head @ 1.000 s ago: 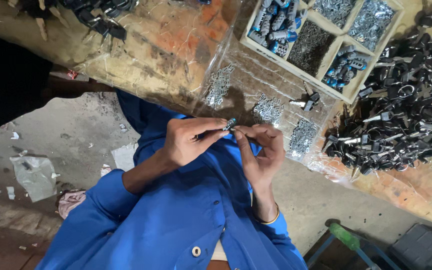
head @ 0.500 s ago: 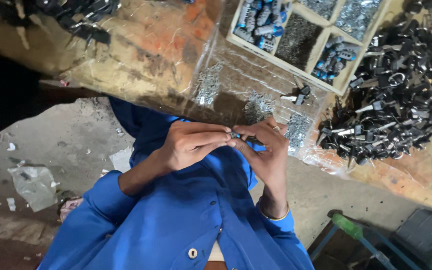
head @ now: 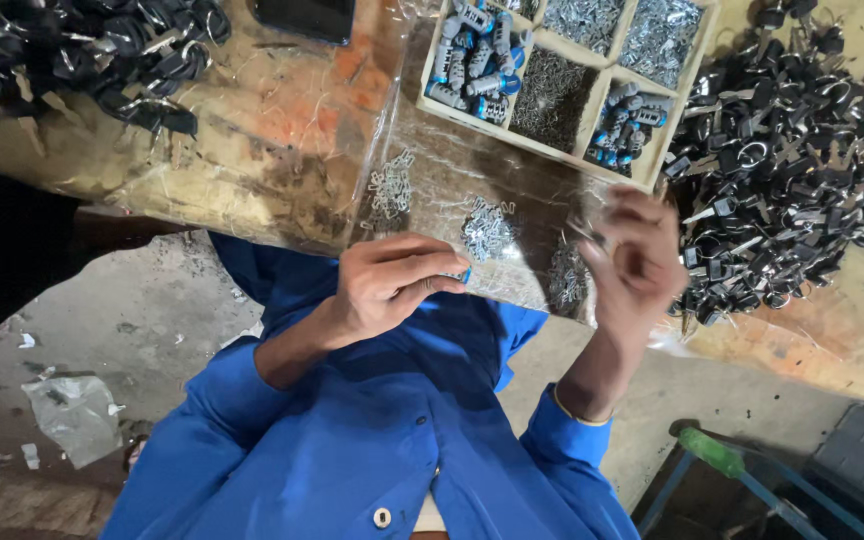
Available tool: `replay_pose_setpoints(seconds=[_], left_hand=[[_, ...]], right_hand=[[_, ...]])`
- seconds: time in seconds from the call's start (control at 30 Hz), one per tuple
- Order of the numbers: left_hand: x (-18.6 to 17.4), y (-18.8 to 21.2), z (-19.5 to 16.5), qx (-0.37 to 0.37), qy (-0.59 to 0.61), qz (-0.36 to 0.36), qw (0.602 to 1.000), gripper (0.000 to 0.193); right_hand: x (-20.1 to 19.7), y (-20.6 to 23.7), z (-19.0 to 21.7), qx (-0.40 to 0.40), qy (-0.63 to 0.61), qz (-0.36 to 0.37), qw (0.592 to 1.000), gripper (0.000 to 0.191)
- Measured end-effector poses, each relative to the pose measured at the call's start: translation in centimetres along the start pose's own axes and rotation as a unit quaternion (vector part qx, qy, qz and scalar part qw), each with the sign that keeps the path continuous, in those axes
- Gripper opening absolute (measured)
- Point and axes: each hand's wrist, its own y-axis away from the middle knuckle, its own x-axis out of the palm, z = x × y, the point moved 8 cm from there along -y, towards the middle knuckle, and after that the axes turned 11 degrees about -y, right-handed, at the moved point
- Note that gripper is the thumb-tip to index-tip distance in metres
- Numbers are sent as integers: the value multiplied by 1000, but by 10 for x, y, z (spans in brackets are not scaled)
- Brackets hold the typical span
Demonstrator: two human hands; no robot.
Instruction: The person sits at a workbench assembling small lock cylinders by hand. They pick tiny pin and spring components from a compartment tray, insert them into a cylinder body held in the other hand, and place finished cylinders with piles of key blanks on the bench.
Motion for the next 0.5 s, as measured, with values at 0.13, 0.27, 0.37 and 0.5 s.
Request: replay_pose_setpoints(seconds=[0.13, 0.27, 0.37, 0.5], left_hand=[[8, -3, 5, -47, 56, -4, 997, 29], [16, -8, 2, -42, 42, -14, 998, 29], [19, -8, -1, -40, 21, -31, 999, 29], [23, -8, -8, -2, -38, -22, 999, 28]], right_hand=[[4, 26, -26, 142, -426, -26, 893, 16], [12, 50, -40, 227, -238, -19, 944, 23], [16, 52, -34, 235, -139, -1, 962, 24], [34, 46, -4, 159, 44, 61, 984, 24]])
